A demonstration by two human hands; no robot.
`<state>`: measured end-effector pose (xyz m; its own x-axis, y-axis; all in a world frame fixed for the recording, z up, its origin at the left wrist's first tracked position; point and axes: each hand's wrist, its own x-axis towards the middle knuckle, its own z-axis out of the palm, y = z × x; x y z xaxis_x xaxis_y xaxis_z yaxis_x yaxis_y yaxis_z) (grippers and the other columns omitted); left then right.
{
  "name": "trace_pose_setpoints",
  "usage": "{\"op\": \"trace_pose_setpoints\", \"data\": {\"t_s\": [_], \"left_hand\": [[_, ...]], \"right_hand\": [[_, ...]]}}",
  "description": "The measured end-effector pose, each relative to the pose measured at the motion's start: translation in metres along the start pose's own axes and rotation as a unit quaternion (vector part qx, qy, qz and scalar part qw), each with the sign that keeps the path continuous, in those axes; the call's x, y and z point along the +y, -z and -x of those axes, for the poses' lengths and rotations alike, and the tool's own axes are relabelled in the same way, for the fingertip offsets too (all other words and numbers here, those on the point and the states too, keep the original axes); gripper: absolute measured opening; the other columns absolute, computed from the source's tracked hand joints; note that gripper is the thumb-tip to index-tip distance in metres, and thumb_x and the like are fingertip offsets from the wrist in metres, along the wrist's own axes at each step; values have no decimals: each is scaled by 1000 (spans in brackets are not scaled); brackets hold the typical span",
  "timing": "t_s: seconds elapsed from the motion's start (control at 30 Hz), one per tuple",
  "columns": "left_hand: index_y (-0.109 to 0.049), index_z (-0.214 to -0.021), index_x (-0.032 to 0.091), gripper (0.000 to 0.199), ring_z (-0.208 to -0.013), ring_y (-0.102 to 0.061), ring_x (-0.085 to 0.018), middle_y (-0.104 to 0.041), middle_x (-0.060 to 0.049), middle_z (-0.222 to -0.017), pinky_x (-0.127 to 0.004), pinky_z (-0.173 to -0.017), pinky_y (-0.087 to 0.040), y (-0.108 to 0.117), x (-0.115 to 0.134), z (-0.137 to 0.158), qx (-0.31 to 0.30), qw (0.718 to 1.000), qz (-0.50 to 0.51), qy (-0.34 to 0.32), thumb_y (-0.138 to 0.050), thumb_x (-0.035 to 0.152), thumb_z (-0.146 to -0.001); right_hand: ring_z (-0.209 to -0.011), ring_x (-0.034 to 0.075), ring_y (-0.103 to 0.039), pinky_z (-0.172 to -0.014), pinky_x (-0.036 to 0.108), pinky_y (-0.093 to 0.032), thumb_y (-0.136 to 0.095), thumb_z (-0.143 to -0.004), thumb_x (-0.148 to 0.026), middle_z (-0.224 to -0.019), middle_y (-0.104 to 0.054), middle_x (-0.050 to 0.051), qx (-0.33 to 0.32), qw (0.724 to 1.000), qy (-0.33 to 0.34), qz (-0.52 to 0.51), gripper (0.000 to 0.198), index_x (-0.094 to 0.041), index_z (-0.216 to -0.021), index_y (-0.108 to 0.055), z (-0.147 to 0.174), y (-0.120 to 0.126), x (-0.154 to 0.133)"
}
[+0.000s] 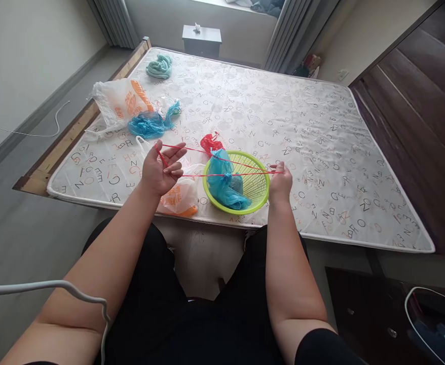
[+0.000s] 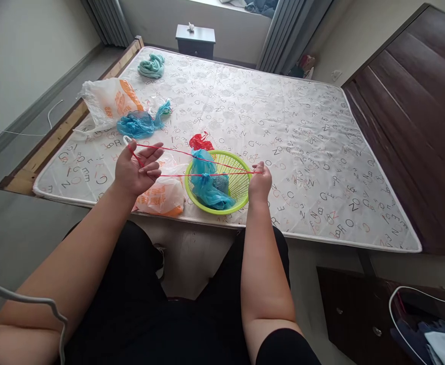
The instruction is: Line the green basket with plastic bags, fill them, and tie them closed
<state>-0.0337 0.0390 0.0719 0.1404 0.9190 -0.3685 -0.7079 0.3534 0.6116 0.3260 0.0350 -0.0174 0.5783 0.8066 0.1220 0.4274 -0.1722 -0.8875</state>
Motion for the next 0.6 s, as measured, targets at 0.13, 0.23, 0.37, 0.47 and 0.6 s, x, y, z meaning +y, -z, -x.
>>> {"op": "trace_pose_setpoints", "data": {"t_s": [0.13, 0.23, 0.37, 0.47, 0.6], "left_hand": [[-76, -108, 11, 64, -35, -34, -5, -51, 2, -58, -18, -33, -24, -1, -2, -2, -13, 999, 2, 46, -41, 65, -106], [-75, -97, 12, 70, -36, -33, -6, -44, 3, -54, -17, -33, -22, -4, -4, -3, -14, 997, 5, 69, -39, 71, -105], [-73, -86, 12, 77, -37, -33, -7, -41, 3, -54, -17, -33, -23, -7, -9, -5, -17, 997, -1, 75, -32, 74, -105], [-71, -77, 12, 79, -38, -33, -7, -39, 2, -53, -17, -33, -22, -9, -15, -7, -22, 995, -25, 92, -30, 74, -105], [-63, -63, 14, 80, -38, -32, -6, -44, -1, -55, -18, -35, -19, -11, -27, -9, -51, 989, -81, 116, -33, 75, -104]], "right_hand": [[-139, 31, -52, -119, 55, -36, -43, -96, -77, -131, -64, 13, 30, 995, 78, -50, 59, -23, -95, -68, 7, 11, -29], [-123, 27, -65, -110, 51, -45, -40, -97, -81, -100, -71, 7, -118, 950, 64, -280, 61, -25, -89, -65, 14, 21, -50], [-68, 21, -66, -82, 43, -54, -54, -91, -83, -49, -41, -4, -286, 855, -4, -433, 59, -28, -71, -57, 20, 37, -65], [-43, 13, -36, -60, 35, -48, -52, -91, -85, -44, -29, -6, -328, 835, -3, -441, 65, -27, -63, -54, 23, 46, -70], [-42, 10, -16, -46, 29, -30, -47, -87, -92, -47, -21, -7, -327, 846, 1, -422, 69, -27, -63, -55, 26, 50, -77]]}}
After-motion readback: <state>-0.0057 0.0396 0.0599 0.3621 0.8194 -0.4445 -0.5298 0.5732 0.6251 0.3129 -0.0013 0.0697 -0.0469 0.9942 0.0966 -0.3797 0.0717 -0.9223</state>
